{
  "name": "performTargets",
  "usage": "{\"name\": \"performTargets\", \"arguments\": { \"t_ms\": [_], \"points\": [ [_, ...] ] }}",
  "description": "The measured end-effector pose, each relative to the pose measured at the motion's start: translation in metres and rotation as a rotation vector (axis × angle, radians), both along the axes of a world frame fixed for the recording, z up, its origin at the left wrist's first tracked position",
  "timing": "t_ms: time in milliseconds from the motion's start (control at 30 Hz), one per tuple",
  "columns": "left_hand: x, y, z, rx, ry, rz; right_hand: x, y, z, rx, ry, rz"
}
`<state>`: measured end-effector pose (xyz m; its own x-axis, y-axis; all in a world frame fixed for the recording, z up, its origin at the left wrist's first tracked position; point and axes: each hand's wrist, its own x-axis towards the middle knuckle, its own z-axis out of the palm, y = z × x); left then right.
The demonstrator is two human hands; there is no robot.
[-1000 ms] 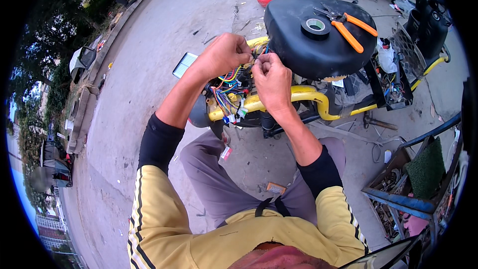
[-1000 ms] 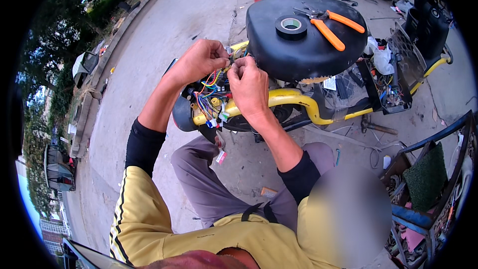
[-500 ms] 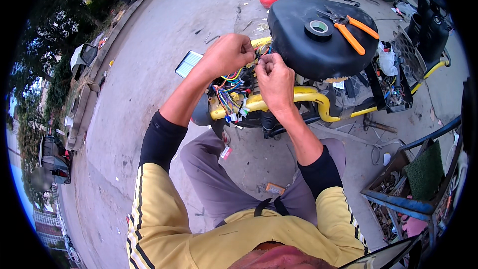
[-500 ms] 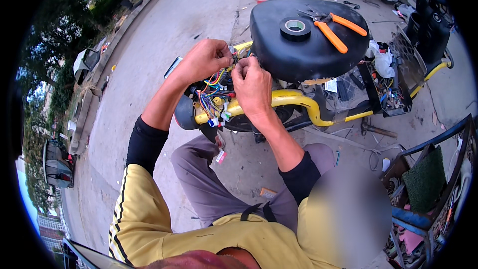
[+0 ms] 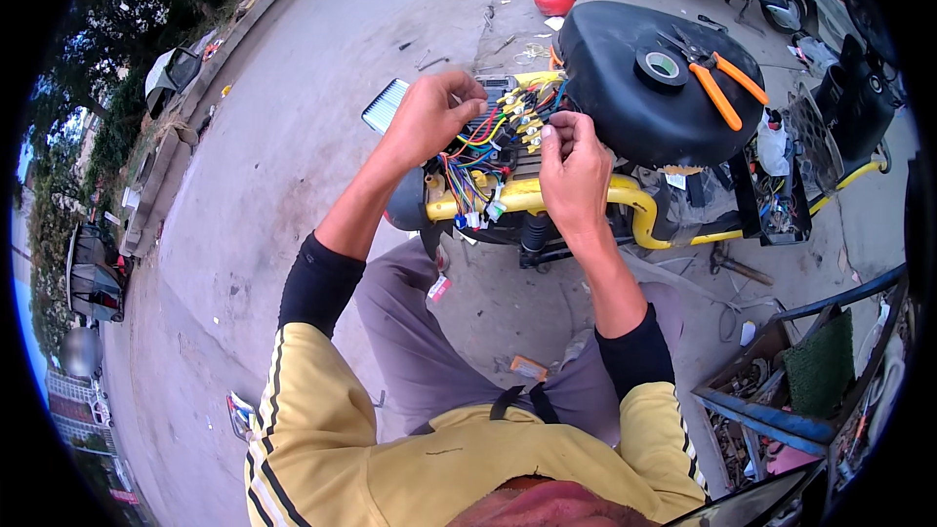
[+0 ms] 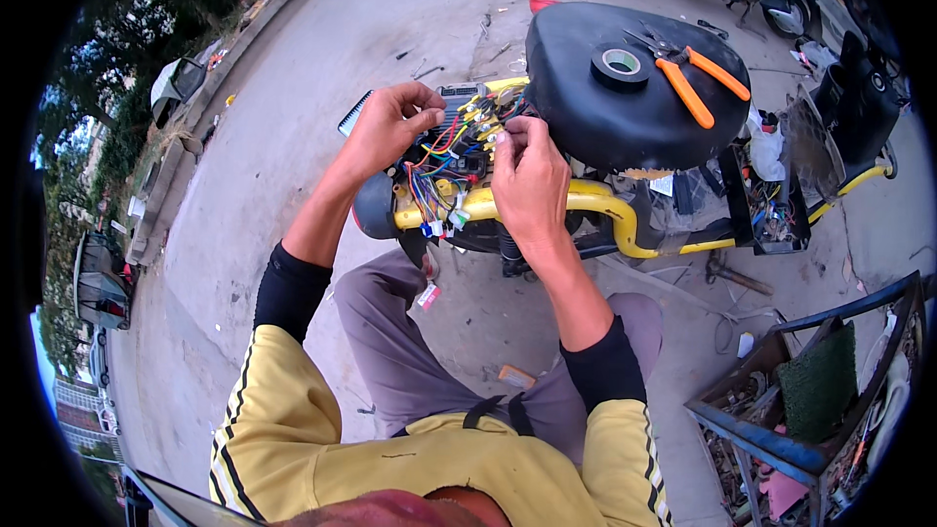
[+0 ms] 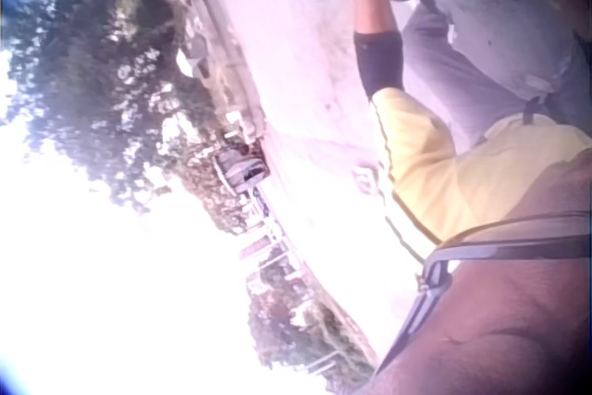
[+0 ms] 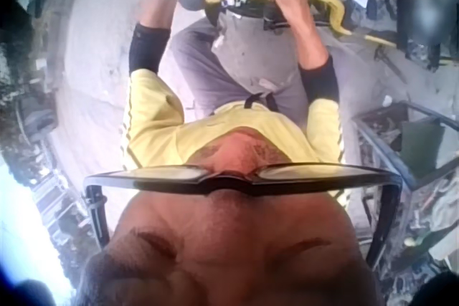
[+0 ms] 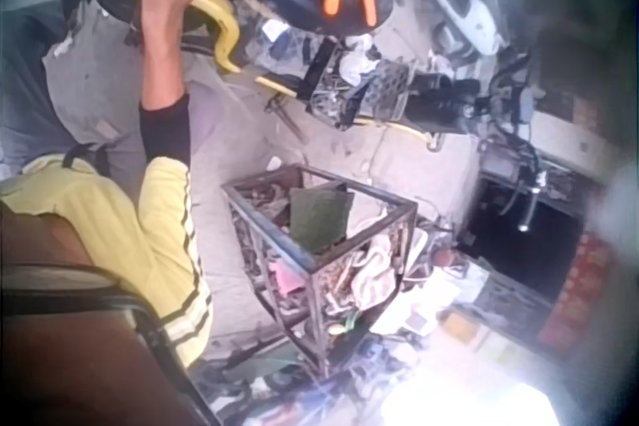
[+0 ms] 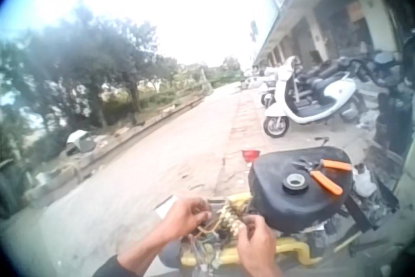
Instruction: The person works on the exposed wiring harness of a yellow scooter, separating and connecting individual wires to a terminal block. They repeatedly adjust wire positions and secure connections by hand while seated on the scooter seat.
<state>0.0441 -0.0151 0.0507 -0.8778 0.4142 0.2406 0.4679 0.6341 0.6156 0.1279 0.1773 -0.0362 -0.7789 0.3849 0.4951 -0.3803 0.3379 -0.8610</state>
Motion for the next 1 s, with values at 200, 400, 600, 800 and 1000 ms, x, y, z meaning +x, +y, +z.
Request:
{"name": "performTargets", "arguments": {
  "t_ms": [200,400,600,800,1000],
  "points": [
    [0.0,-0.004,-0.012,-0.013,-0.027,0.038,0.01,0.003,-0.017,0.38,0.066,-0.089],
    [0.002,-0.023,-0.02,0.049,-0.072,0.041,0.011,0.005,-0.02,0.482,0.073,-0.14],
    [0.008,-0.025,-0.024,0.106,-0.158,0.02,0.011,0.0,-0.02,0.553,0.012,-0.182],
    [0.001,-0.013,-0.024,-0.016,-0.139,-0.016,0.008,-0.005,-0.017,0.54,-0.061,-0.157],
    [0.01,-0.012,-0.018,-0.07,0.036,0.134,0.005,-0.002,-0.011,0.582,-0.187,-0.147]
  ]
}}
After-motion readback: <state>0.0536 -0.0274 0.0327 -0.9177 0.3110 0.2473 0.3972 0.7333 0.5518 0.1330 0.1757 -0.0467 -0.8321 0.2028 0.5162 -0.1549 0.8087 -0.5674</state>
